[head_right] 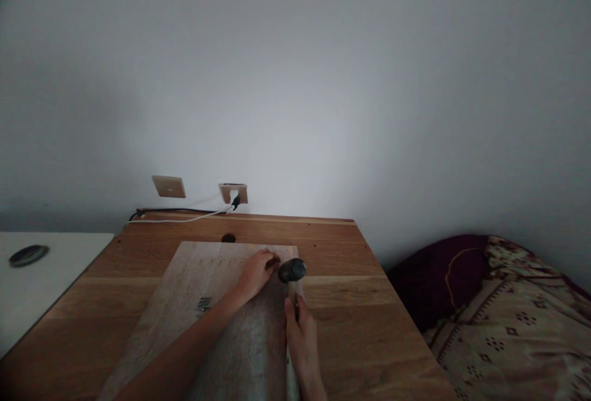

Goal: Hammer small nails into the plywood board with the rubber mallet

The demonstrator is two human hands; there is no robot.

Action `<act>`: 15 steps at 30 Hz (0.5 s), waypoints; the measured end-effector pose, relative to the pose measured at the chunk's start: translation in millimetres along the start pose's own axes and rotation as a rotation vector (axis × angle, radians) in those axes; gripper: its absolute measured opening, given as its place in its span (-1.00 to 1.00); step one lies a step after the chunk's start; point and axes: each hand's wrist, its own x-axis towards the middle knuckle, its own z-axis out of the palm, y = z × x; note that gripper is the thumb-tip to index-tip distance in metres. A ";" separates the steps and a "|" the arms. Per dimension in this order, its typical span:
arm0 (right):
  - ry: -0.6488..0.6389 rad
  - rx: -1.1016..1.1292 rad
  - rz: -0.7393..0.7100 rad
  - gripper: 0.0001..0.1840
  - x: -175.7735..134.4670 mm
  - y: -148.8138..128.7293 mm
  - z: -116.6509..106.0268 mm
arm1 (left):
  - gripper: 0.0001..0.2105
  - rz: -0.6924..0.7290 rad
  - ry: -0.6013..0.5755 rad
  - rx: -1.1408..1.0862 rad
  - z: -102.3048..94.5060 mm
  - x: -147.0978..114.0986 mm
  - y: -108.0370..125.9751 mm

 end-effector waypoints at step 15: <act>-0.092 -0.014 -0.107 -0.44 22.5 -30.5 6.2 | -0.49 -0.033 -0.011 -0.205 -20.9 7.9 -3.2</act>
